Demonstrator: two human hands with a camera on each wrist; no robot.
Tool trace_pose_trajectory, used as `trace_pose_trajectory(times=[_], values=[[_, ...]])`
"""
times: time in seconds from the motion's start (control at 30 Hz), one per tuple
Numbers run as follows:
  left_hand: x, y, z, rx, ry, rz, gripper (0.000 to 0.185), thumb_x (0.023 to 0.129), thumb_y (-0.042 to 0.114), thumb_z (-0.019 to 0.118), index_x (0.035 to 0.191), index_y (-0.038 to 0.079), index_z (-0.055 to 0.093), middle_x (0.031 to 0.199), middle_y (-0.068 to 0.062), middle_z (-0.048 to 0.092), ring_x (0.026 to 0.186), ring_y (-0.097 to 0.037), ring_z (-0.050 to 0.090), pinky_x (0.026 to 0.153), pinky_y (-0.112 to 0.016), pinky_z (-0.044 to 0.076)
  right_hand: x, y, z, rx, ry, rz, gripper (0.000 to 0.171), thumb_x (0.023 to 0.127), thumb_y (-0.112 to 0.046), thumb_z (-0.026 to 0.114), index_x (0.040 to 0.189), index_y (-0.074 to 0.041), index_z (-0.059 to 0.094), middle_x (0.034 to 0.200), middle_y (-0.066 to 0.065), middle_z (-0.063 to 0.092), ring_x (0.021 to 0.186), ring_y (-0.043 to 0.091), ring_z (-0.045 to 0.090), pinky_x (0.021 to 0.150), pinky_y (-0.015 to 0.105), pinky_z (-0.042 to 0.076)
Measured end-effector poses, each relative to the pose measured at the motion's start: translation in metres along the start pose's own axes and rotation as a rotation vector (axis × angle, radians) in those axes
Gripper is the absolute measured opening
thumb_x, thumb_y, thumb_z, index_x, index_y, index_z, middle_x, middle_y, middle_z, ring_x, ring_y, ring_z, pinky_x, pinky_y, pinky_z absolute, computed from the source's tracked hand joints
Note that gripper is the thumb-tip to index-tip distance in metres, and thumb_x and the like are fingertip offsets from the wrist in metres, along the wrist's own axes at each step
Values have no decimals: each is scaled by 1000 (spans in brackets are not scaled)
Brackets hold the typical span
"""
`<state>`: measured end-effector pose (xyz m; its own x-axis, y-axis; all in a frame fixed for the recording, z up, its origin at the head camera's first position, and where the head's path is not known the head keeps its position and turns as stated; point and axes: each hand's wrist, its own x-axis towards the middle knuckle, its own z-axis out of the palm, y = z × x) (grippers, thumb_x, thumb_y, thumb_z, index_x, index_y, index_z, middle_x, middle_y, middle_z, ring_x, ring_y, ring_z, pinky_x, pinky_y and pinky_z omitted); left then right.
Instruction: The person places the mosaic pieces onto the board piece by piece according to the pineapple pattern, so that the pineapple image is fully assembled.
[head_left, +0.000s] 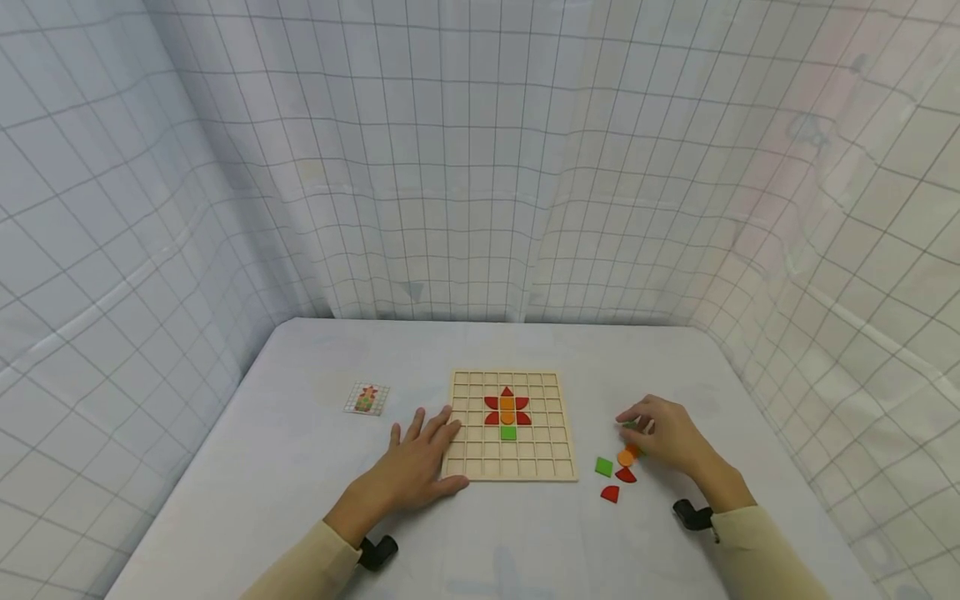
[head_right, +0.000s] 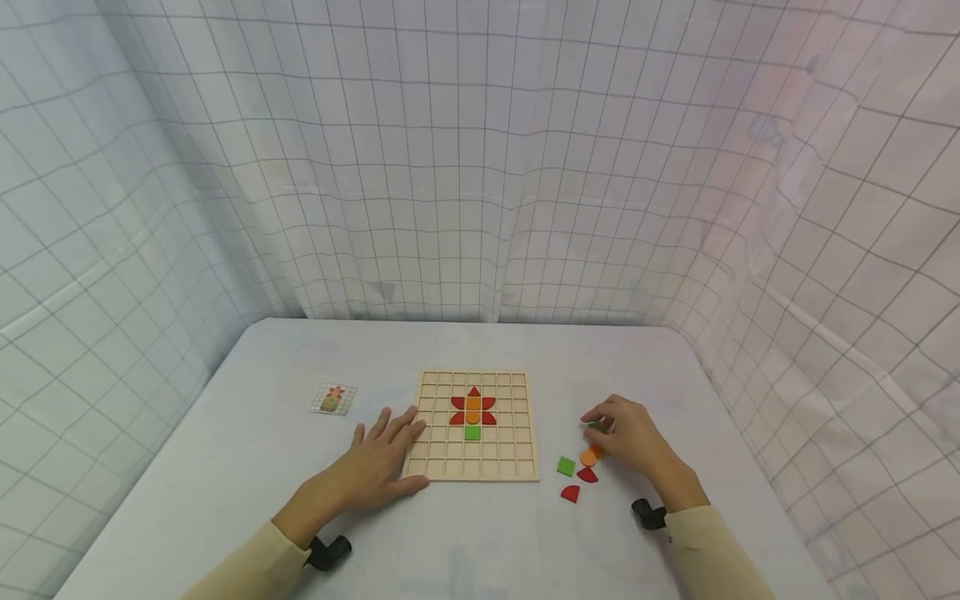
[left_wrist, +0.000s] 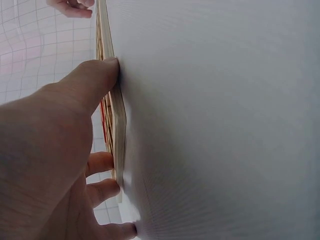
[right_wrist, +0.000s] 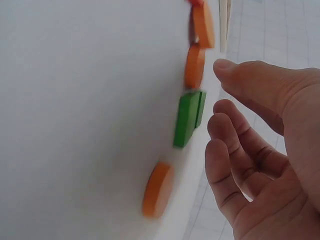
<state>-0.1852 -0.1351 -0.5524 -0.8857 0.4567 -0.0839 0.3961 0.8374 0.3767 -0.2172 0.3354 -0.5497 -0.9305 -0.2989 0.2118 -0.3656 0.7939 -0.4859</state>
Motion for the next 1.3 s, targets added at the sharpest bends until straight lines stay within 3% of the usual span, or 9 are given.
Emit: trace_pose_trajectory(times=[0.23,0.53,0.8,0.93,1.07,1.3], values=[[0,1,-1,-4,-7,-3,99,107,64,78,180,9,41,195,-16,27,178,-62,22,131,-94,23,-21,17,-13,0,13,54,19,95,-11,97,113,-13,91,105,-1,79,90,9,68,68,23,56],[1,3,-3,-5,-8,-12,100,106,65,78,181,10,40,196,-15,25,178,-61,21,132,-93,22,-34,25,-14,92,-47,-33,28,93,-18,101,119,-21,92,107,-4,73,87,5,61,74,22,57],[0,4,-3,-9,-6,-5,100,107,63,79,180,9,40,195,-16,26,178,-62,21,131,-94,22,-32,22,-7,157,-109,-123,33,91,-17,102,122,-24,93,112,0,68,81,4,60,72,21,57],[1,4,-3,-8,-9,-3,99,107,64,78,180,9,40,195,-16,26,178,-62,21,131,-94,22,-28,19,-5,132,-132,-172,31,92,-21,102,121,-26,93,111,-3,67,91,8,61,77,22,57],[1,3,-3,-1,-13,-6,99,107,64,78,181,9,40,195,-16,26,178,-62,22,131,-94,23,-23,16,-5,93,-179,-158,26,93,-26,101,117,-30,93,112,-8,65,99,5,58,85,23,55],[1,3,-3,-3,-17,-15,99,106,63,79,180,9,40,195,-16,26,178,-62,21,131,-94,23,-15,10,-4,68,-229,-150,22,94,-21,100,113,-27,92,109,-9,68,97,5,60,85,25,56]])
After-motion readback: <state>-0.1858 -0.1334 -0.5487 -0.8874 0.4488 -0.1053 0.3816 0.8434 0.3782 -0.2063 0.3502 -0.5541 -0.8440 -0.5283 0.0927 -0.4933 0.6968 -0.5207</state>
